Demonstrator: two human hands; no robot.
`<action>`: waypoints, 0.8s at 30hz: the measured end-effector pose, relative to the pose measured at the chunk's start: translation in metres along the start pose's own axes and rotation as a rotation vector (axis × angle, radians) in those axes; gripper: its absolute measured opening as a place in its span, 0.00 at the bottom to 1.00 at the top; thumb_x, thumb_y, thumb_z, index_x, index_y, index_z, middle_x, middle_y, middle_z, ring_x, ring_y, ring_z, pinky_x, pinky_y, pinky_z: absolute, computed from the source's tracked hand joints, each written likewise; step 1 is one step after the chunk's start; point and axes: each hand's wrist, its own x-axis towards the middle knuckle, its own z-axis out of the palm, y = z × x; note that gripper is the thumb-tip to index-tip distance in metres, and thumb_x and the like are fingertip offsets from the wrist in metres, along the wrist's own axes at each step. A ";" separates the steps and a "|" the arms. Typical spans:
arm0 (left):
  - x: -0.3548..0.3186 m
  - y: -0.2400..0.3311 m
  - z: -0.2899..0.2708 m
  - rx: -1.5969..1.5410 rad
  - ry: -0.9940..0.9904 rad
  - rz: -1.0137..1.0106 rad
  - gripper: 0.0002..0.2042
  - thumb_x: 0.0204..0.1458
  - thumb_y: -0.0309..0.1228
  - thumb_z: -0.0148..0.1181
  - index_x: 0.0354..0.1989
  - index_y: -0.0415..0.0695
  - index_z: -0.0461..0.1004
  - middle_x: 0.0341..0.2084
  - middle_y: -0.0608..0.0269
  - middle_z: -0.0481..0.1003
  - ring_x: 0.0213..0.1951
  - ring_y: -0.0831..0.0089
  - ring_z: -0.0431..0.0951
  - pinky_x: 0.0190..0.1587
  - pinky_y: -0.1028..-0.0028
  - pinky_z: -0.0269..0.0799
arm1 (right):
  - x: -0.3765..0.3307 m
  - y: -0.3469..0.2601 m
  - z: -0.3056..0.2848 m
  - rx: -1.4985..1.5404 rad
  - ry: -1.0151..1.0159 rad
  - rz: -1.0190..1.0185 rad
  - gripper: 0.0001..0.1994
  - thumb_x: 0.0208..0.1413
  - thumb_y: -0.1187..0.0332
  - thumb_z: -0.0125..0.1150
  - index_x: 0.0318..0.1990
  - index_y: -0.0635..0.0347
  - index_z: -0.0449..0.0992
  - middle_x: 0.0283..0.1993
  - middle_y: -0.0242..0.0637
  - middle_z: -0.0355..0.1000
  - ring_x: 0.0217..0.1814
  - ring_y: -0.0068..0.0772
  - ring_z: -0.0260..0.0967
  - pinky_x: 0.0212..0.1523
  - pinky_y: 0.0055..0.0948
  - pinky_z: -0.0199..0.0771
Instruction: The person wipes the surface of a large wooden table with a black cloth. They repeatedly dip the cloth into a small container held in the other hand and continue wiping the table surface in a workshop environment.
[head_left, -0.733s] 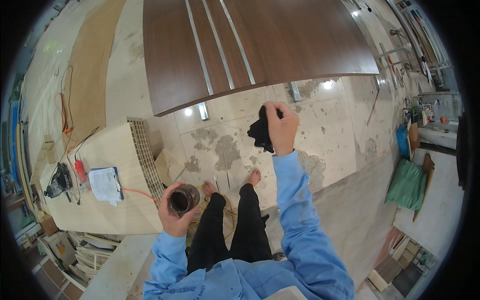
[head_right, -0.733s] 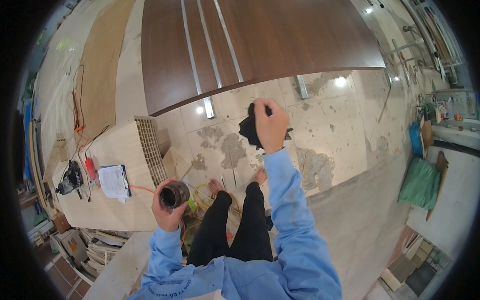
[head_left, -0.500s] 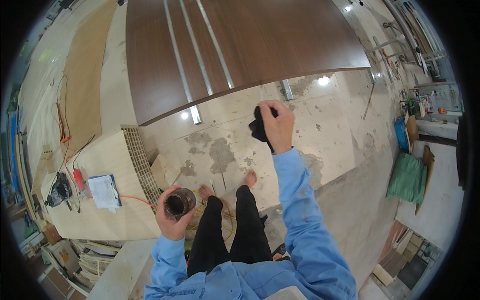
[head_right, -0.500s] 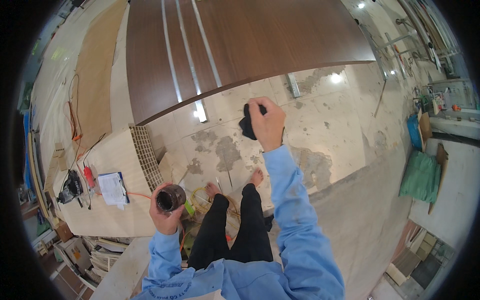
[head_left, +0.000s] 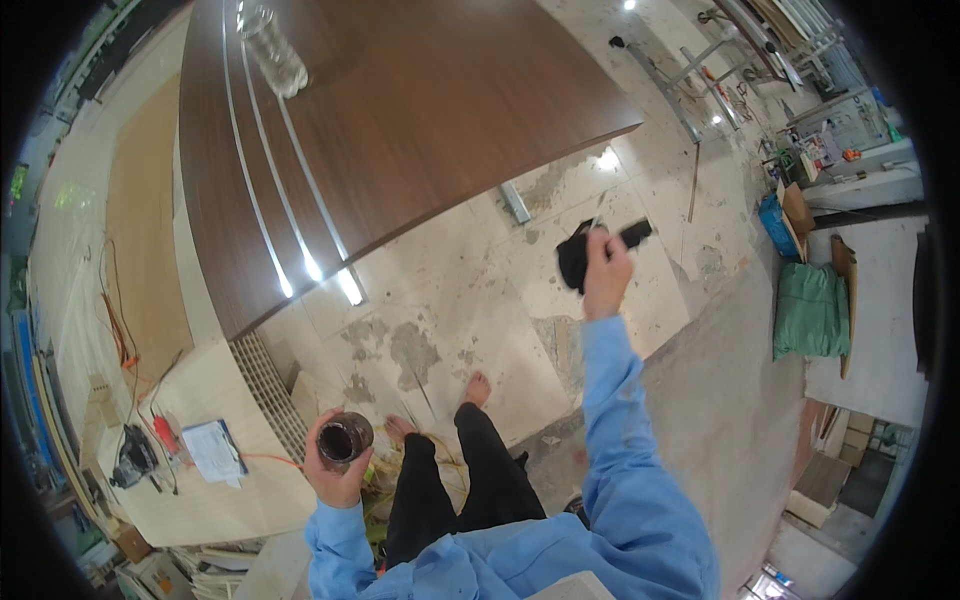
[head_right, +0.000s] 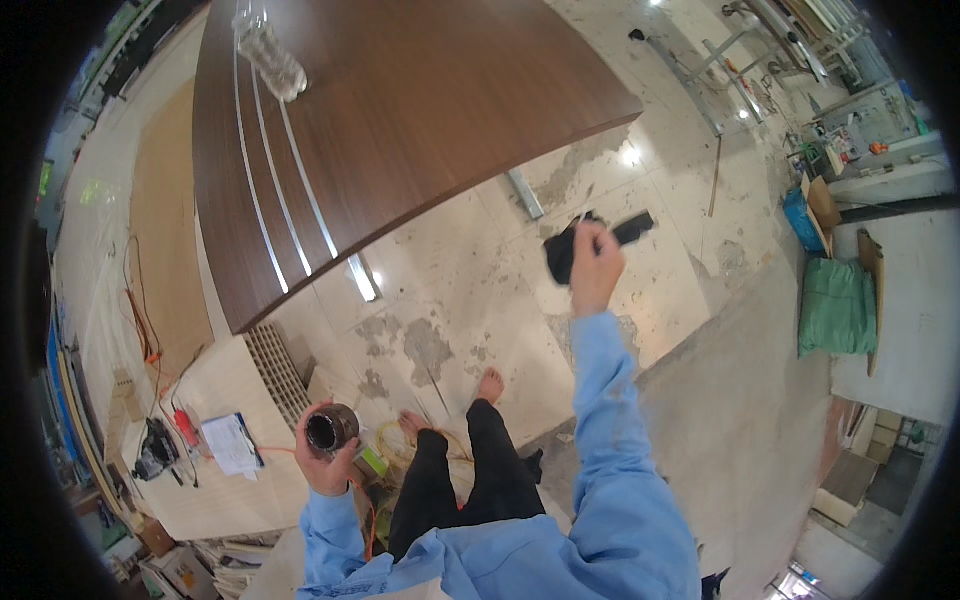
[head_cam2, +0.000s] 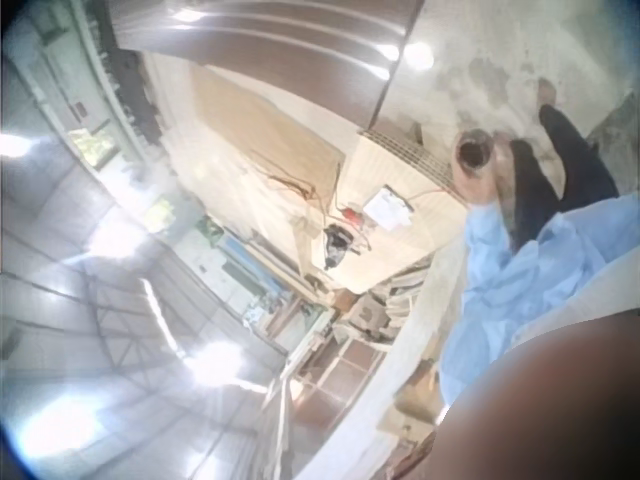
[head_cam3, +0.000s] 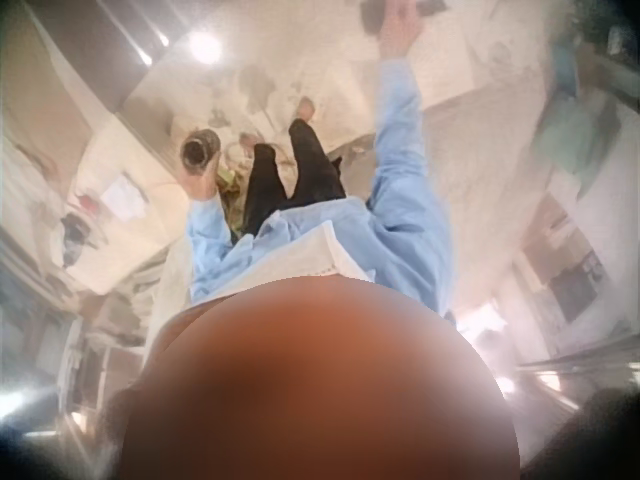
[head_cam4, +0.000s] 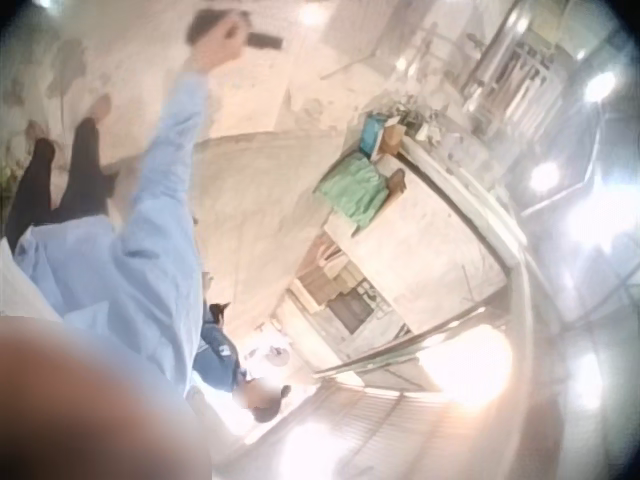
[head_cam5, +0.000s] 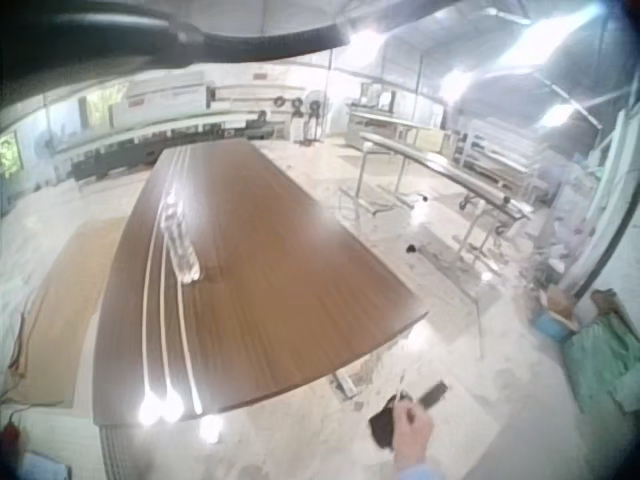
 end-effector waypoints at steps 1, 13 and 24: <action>0.000 0.009 0.002 -0.001 -0.015 -0.007 0.35 0.38 0.17 0.71 0.61 0.37 0.67 0.58 0.50 0.72 0.58 0.62 0.75 0.62 0.65 0.71 | -0.014 0.002 -0.001 0.111 -0.062 0.112 0.10 0.64 0.68 0.62 0.39 0.69 0.81 0.36 0.31 0.79 0.40 0.19 0.70 0.44 0.23 0.71; 0.020 0.077 -0.033 0.075 -0.013 0.161 0.33 0.41 0.22 0.75 0.60 0.39 0.70 0.54 0.54 0.76 0.56 0.64 0.77 0.61 0.67 0.71 | -0.109 -0.157 0.057 0.847 -0.714 0.727 0.06 0.68 0.72 0.58 0.46 0.66 0.77 0.41 0.34 0.78 0.41 0.23 0.76 0.44 0.24 0.76; 0.091 0.043 -0.201 0.009 0.191 0.317 0.32 0.41 0.25 0.77 0.58 0.41 0.72 0.49 0.54 0.77 0.52 0.61 0.78 0.57 0.66 0.73 | -0.089 -0.304 0.325 0.233 -0.569 -0.455 0.06 0.62 0.70 0.64 0.41 0.63 0.79 0.40 0.36 0.79 0.44 0.36 0.75 0.48 0.31 0.73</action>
